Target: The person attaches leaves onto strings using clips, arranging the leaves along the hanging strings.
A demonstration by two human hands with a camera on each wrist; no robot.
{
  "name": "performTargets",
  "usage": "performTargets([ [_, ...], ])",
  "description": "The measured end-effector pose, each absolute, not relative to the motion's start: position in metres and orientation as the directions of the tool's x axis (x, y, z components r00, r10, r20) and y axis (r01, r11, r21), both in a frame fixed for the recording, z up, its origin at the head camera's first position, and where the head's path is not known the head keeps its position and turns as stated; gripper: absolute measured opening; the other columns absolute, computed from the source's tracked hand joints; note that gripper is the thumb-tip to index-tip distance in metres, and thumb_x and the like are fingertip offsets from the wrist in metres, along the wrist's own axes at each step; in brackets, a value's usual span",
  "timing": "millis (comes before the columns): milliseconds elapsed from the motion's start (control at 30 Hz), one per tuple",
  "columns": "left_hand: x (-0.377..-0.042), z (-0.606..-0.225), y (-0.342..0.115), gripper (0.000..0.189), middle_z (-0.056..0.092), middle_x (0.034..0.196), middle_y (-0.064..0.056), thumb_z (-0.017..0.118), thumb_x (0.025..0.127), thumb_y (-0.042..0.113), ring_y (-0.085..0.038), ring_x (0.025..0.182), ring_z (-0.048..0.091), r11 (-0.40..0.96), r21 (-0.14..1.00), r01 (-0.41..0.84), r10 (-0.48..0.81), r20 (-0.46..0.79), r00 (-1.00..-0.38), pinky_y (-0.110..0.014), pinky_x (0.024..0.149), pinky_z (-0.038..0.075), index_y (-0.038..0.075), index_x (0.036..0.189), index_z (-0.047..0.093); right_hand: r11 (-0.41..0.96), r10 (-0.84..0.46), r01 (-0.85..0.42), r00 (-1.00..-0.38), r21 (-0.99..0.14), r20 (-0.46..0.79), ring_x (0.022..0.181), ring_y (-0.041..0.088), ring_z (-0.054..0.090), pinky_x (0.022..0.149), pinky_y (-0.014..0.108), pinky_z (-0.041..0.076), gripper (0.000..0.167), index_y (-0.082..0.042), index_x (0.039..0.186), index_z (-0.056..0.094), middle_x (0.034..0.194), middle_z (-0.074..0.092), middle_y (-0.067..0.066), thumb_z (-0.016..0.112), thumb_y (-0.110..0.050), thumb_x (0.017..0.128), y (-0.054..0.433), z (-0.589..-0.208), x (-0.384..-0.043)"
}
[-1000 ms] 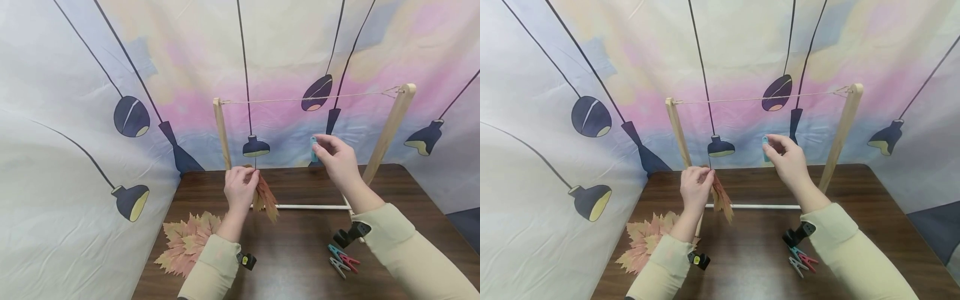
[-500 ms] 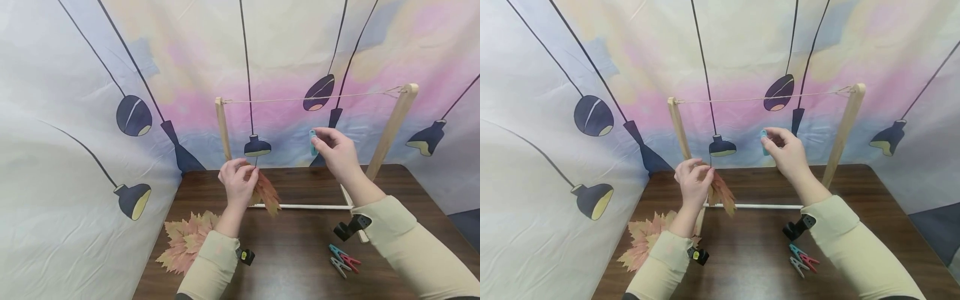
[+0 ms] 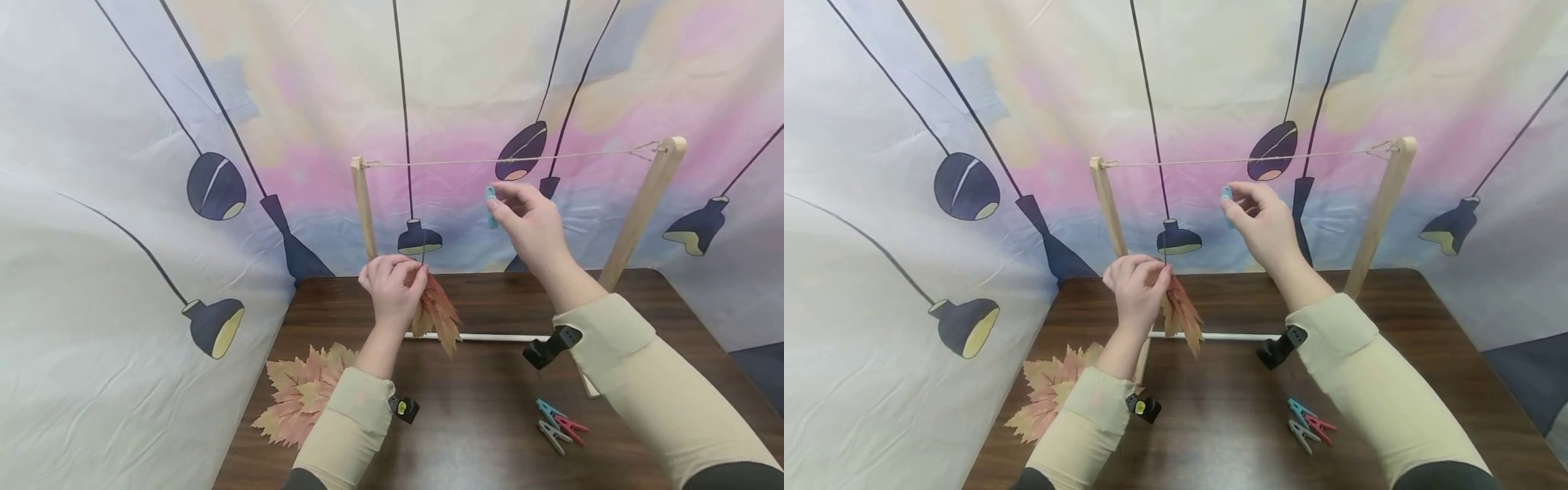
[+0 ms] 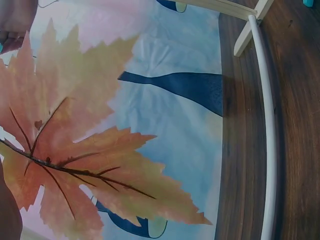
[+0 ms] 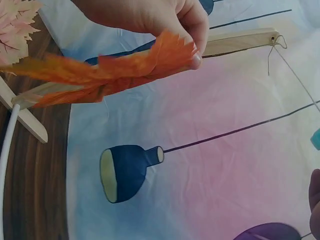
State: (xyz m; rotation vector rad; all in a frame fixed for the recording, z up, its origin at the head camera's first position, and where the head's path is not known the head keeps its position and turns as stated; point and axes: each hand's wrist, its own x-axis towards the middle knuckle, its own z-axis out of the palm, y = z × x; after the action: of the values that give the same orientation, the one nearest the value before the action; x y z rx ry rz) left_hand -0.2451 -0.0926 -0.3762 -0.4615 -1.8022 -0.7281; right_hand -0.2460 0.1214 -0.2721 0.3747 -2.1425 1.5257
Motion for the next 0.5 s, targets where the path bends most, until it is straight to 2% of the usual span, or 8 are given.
performTargets([
  [133, -0.248, -0.375, -0.091, 0.006, 0.062, 0.086, -0.001, 0.076, 0.075, 0.013, -0.024, 0.092, 0.051, 0.744, 0.249, 0.620, -0.037, 0.942, -0.335, -0.053, 0.089, 0.026, 0.010, 0.075, 0.070, 0.367, 0.064, -0.475, -0.845, -0.800, 0.531, 0.084, 0.010, 0.055, 0.075, 0.021, 0.043, 0.035, -0.008, 0.119, 0.063, 0.099, 0.057, 0.002, 0.061, -0.026, 0.089, 0.115, -0.261, -0.252],
  [267, -0.249, -0.372, -0.089, 0.006, 0.062, 0.086, 0.000, 0.076, 0.075, 0.014, -0.023, 0.092, 0.051, 0.756, 0.251, 0.604, -0.026, 0.935, -0.355, -0.052, 0.089, 0.028, 0.010, 0.075, 0.071, 0.331, 0.084, -0.458, -0.857, -0.825, 0.509, 0.083, 0.011, 0.055, 0.073, 0.022, 0.043, 0.035, -0.009, 0.118, 0.064, 0.096, 0.060, 0.002, 0.062, -0.028, 0.089, 0.111, -0.251, -0.255],
  [500, -0.249, -0.363, -0.087, 0.009, 0.062, 0.090, 0.001, 0.072, 0.081, 0.020, -0.022, 0.095, 0.051, 0.781, 0.246, 0.575, 0.003, 0.918, -0.397, -0.051, 0.090, 0.029, 0.012, 0.077, 0.072, 0.275, 0.071, -0.459, -0.867, -0.845, 0.494, 0.085, 0.011, 0.055, 0.073, 0.023, 0.041, 0.033, -0.007, 0.118, 0.063, 0.094, 0.062, -0.003, 0.062, -0.025, 0.090, 0.109, -0.239, -0.254],
])
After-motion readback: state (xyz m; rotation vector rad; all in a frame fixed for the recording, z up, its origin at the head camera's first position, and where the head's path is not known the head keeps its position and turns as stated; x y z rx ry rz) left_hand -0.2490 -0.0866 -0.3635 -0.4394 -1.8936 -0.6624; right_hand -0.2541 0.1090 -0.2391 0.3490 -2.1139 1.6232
